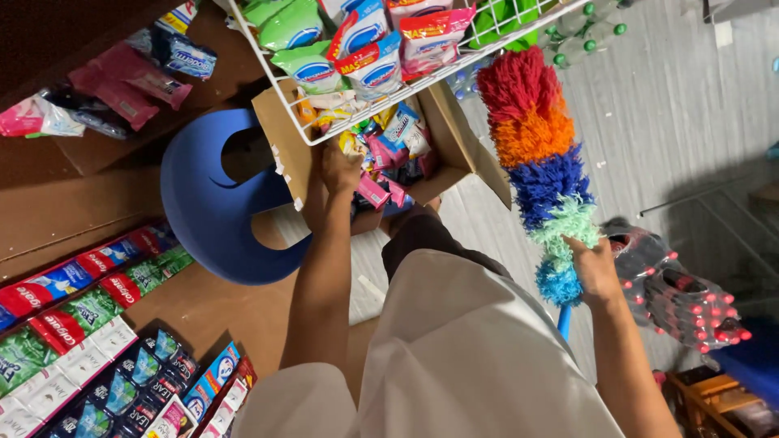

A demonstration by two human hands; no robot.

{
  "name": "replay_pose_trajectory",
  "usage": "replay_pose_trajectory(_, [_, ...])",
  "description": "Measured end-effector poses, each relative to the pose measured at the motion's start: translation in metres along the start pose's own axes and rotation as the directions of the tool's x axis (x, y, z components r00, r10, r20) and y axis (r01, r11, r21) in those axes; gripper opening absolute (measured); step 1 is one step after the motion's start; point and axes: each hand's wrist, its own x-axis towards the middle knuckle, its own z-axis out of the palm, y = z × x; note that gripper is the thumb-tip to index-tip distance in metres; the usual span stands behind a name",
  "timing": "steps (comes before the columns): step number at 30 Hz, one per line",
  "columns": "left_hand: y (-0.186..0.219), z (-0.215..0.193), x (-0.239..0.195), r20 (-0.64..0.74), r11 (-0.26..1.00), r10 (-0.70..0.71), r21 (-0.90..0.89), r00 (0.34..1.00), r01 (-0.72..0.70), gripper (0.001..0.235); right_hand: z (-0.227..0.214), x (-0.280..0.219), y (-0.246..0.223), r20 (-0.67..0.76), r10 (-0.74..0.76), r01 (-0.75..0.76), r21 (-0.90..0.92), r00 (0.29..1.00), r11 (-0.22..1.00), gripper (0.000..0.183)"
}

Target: Organizing and restocking laundry detergent packets and soap bars on a store shelf while using a duster to clean the area.

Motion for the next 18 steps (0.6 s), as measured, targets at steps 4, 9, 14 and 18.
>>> replay_pose_trajectory(4, [-0.015, -0.013, 0.021, 0.015, 0.978, 0.104, -0.182, 0.994, -0.100, 0.087, 0.022, -0.018, -0.059, 0.007, -0.058, 0.057, 0.105, 0.998, 0.993, 0.014])
replay_pose_trajectory(9, [-0.107, 0.049, 0.066, 0.078, 0.393, 0.013, -0.917, 0.997, 0.067, 0.058, 0.039, -0.023, -0.096, 0.093, -0.135, 0.122, 0.131, 0.987, 0.984, 0.022])
replay_pose_trajectory(14, [-0.092, 0.015, 0.043, 0.014, 0.704, 0.032, -0.710, 0.999, -0.013, 0.046, 0.039, -0.020, -0.096, 0.132, -0.114, 0.103, 0.090, 0.985, 0.991, 0.024])
replay_pose_trajectory(18, [-0.050, -0.019, 0.006, -0.173, 0.919, 0.149, -0.340, 0.974, -0.201, 0.057, 0.040, -0.024, -0.107, 0.129, -0.085, 0.078, 0.062, 0.988, 0.995, 0.026])
